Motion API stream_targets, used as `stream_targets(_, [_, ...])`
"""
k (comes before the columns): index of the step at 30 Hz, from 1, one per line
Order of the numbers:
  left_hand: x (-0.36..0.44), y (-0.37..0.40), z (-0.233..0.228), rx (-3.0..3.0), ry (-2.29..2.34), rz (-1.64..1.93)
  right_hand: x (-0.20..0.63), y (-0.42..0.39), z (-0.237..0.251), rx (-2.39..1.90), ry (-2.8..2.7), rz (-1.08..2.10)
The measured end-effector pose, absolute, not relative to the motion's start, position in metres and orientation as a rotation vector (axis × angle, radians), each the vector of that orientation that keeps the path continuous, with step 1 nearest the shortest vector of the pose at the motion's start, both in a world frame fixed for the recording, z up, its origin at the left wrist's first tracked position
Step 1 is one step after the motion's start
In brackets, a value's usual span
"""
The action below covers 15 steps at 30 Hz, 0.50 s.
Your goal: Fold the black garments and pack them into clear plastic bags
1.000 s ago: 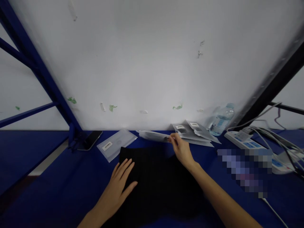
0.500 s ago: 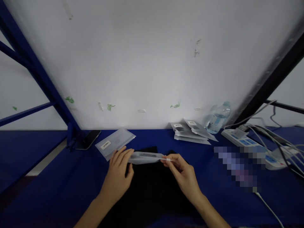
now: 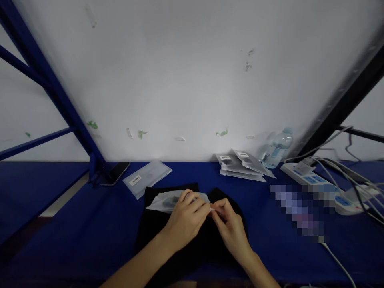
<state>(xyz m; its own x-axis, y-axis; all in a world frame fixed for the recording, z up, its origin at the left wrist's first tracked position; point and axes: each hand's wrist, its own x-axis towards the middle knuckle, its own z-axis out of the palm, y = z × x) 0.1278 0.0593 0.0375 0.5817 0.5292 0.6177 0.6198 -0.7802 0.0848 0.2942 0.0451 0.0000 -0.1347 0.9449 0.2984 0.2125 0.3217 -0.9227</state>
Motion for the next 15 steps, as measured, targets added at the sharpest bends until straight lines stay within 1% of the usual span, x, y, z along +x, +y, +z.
stream_targets(4, [0.100, 0.050, 0.032, -2.606, -0.973, -0.866, 0.295, 0.044, -0.004, -1.045, -1.580, 0.996])
stream_targets(11, [0.019, 0.022, 0.020, -2.435, -1.111, -0.791, 0.301, 0.051, -0.011, -1.030, -1.496, 1.055])
stream_targets(15, [0.003, 0.010, 0.014, -2.408, -1.136, -0.769, 0.302, 0.053, -0.011, -1.054, -1.471, 1.067])
